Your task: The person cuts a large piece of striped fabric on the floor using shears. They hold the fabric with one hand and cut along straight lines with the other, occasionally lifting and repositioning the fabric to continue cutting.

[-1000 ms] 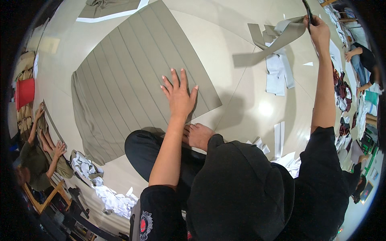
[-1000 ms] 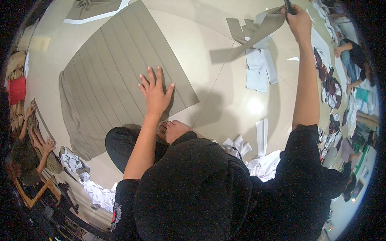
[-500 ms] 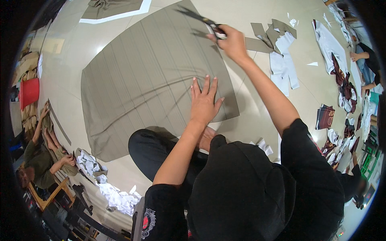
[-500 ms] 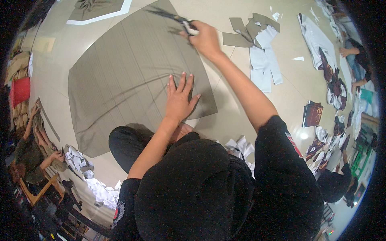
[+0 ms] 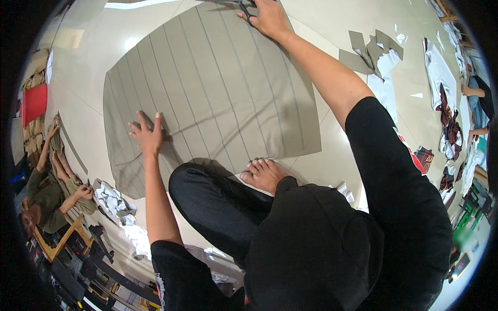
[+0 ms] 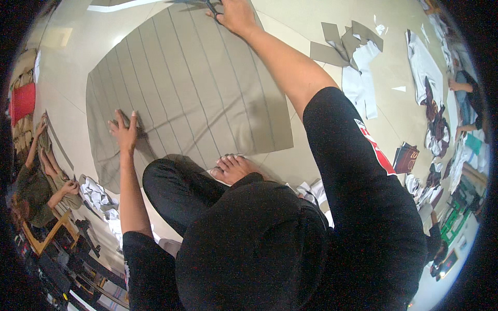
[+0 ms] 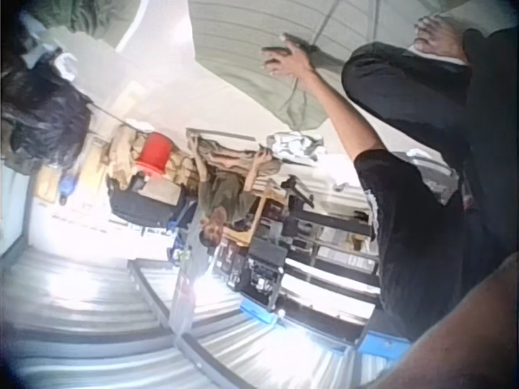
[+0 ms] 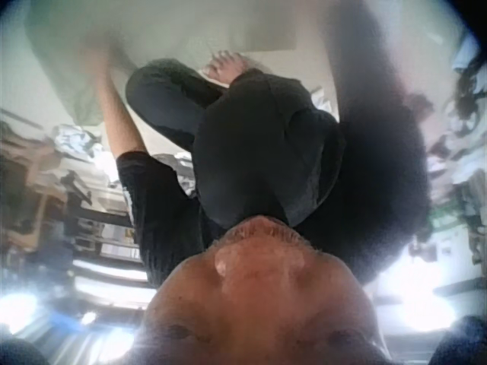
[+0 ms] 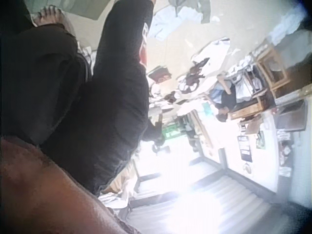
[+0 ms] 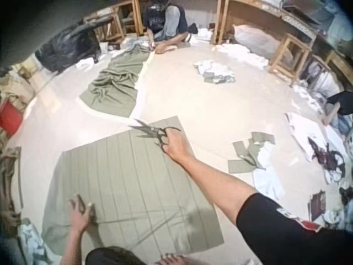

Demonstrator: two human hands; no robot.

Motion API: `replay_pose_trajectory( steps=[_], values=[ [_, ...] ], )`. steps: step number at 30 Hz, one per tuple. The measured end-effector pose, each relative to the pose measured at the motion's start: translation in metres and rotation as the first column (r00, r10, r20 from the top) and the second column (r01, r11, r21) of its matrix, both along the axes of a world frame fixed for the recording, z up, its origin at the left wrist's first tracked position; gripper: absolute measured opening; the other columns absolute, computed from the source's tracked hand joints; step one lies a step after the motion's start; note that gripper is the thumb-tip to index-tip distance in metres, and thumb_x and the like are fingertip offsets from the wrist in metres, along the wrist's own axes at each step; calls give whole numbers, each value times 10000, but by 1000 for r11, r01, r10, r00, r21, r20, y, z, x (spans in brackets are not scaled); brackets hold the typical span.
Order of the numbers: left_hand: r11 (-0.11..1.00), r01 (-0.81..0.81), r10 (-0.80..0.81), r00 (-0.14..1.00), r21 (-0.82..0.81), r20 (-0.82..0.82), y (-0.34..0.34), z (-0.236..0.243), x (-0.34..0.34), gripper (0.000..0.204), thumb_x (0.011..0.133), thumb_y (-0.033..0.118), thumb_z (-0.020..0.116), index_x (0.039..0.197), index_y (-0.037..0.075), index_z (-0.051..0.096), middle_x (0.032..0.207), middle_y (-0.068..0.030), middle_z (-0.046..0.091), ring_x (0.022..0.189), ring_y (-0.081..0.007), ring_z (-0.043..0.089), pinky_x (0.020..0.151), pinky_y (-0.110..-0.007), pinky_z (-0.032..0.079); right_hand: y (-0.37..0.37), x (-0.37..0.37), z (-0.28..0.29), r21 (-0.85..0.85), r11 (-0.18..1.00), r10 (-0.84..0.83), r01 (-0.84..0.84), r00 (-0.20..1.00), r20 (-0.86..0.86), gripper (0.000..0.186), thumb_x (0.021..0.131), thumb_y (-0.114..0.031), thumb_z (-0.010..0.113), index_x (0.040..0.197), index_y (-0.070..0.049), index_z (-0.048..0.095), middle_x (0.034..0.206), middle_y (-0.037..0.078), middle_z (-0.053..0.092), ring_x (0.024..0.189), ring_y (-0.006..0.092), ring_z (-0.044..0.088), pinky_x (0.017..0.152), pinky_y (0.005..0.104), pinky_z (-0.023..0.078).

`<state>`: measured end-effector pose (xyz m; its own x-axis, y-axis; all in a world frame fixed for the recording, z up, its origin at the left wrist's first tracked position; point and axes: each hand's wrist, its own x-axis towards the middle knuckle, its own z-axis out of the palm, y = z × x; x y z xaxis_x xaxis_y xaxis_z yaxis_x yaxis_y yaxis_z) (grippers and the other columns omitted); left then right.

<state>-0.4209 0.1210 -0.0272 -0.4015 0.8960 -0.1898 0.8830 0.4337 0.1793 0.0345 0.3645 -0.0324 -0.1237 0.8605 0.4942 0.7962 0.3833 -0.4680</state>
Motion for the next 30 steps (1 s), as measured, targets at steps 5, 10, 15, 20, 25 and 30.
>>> replay_pose_trajectory(
  steps=[5,10,15,20,25,30],
  values=[
    [997,-79,79,997,-26,-4,17,0,-11,953,862,836,451,1628,351,160,1694,-197,26,1510,-554,8,1131,-777,47,23,1,-4,-15,1000,17,-17,1000,-18,365,823,-276,751,1027,-8,608,940,236,661,925,439,624,799,494,501],
    [988,-154,154,988,-5,-8,41,2,-13,938,883,826,424,1633,344,131,1700,-174,20,1521,-525,-38,1137,-761,-2,41,-6,-3,-24,999,23,-24,998,-53,289,821,-201,730,990,-19,582,938,251,645,931,453,608,807,514,492],
    [992,-114,115,993,52,-17,42,-3,-9,928,899,818,395,1637,327,118,1700,-177,18,1524,-520,-36,1139,-755,-22,36,-5,2,-68,998,11,-15,998,-54,345,815,-228,742,1030,-9,585,988,260,649,985,466,605,853,517,489],
    [990,-130,133,990,61,-46,51,-5,-15,921,902,815,390,1636,320,138,1698,-181,34,1521,-527,-20,1143,-749,-16,-4,-10,1,-66,998,13,-14,1000,-17,400,818,-275,755,1063,-1,597,1010,248,657,994,447,615,857,499,496],
    [993,-85,90,994,82,-61,76,-8,-33,916,902,817,382,1635,320,151,1698,-179,54,1519,-534,6,1144,-749,-13,-9,-9,7,-76,997,6,-7,1000,-15,458,821,-321,768,1096,8,608,1032,236,665,1003,428,625,861,480,502],
    [994,-46,55,994,99,-89,80,-8,-43,880,939,779,354,1636,270,181,1693,-185,94,1529,-509,40,1165,-722,8,11,-8,21,-95,996,-1,-2,1000,-28,517,824,-368,781,1130,16,619,1055,223,673,1013,409,635,865,461,509]
  ],
)
